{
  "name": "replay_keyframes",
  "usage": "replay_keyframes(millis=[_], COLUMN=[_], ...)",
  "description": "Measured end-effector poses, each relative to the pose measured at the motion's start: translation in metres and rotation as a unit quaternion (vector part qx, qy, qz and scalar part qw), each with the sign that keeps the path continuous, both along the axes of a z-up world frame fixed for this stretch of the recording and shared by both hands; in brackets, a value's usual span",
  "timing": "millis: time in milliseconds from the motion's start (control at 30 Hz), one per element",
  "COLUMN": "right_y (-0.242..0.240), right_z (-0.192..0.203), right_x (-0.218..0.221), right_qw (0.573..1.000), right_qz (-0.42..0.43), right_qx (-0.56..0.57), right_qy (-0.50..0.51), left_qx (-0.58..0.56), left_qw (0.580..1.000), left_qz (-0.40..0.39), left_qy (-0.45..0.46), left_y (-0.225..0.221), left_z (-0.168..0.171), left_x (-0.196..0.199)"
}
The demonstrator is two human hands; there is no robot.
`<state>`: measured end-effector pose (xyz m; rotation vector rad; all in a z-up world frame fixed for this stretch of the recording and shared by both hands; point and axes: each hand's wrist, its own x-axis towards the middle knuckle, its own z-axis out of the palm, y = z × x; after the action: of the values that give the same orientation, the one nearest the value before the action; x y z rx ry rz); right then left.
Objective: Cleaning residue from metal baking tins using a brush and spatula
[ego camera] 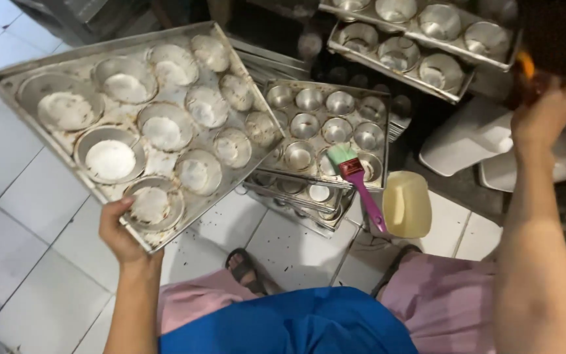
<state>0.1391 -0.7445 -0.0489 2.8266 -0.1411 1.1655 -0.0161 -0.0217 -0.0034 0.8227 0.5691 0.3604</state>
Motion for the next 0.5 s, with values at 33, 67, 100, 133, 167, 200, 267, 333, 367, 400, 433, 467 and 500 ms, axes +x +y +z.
replay_keyframes(millis=[33, 67, 100, 133, 167, 200, 267, 333, 367, 400, 433, 467, 500], right_y=[0.024, 0.048, 0.071, 0.076, 0.082, 0.086, 0.129, 0.167, 0.179, 0.19, 0.188, 0.186, 0.185], right_z=[0.014, 0.029, 0.044, 0.036, 0.028, 0.019, -0.023, -0.048, -0.056, -0.065, -0.078, -0.092, -0.104], right_x=[-0.009, -0.018, -0.027, -0.031, -0.035, -0.039, -0.055, -0.074, -0.087, -0.102, -0.097, -0.09, -0.083], right_qw=[1.0, 1.0, 0.998, 0.999, 0.988, 0.96, 0.929, 0.841, 0.83, 0.807, 0.801, 0.799, 0.797], right_qz=[0.009, -0.007, -0.022, -0.013, 0.057, 0.129, 0.226, 0.313, 0.387, 0.456, 0.47, 0.452, 0.433], right_qx=[0.005, -0.02, -0.045, -0.037, -0.142, -0.247, -0.193, -0.143, -0.208, -0.266, -0.266, -0.269, -0.273], right_qy=[-0.001, -0.014, -0.028, -0.029, -0.003, 0.013, 0.221, 0.417, 0.343, 0.265, 0.259, 0.29, 0.32], left_qx=[0.005, 0.009, 0.013, 0.02, 0.017, 0.014, 0.018, 0.019, 0.011, 0.003, 0.008, -0.024, -0.054], left_qw=[1.0, 1.0, 1.0, 1.0, 1.0, 1.0, 1.0, 1.0, 1.0, 1.0, 1.0, 0.998, 0.992], left_qz=[0.009, 0.001, -0.006, 0.003, 0.002, 0.002, -0.002, -0.001, -0.012, -0.022, -0.007, -0.052, -0.097], left_qy=[-0.001, 0.01, 0.02, 0.02, 0.018, 0.014, 0.006, -0.003, -0.011, -0.016, -0.015, -0.04, -0.066], left_y=[-0.005, -0.011, -0.016, -0.015, -0.014, -0.014, -0.014, -0.009, -0.008, -0.006, -0.013, -0.02, -0.027], left_z=[0.001, 0.004, 0.007, 0.001, -0.005, -0.011, -0.022, -0.033, -0.038, -0.044, -0.036, -0.028, -0.02], left_x=[-0.003, -0.006, -0.009, -0.01, -0.012, -0.015, -0.017, -0.013, -0.01, -0.01, -0.011, -0.01, -0.009])
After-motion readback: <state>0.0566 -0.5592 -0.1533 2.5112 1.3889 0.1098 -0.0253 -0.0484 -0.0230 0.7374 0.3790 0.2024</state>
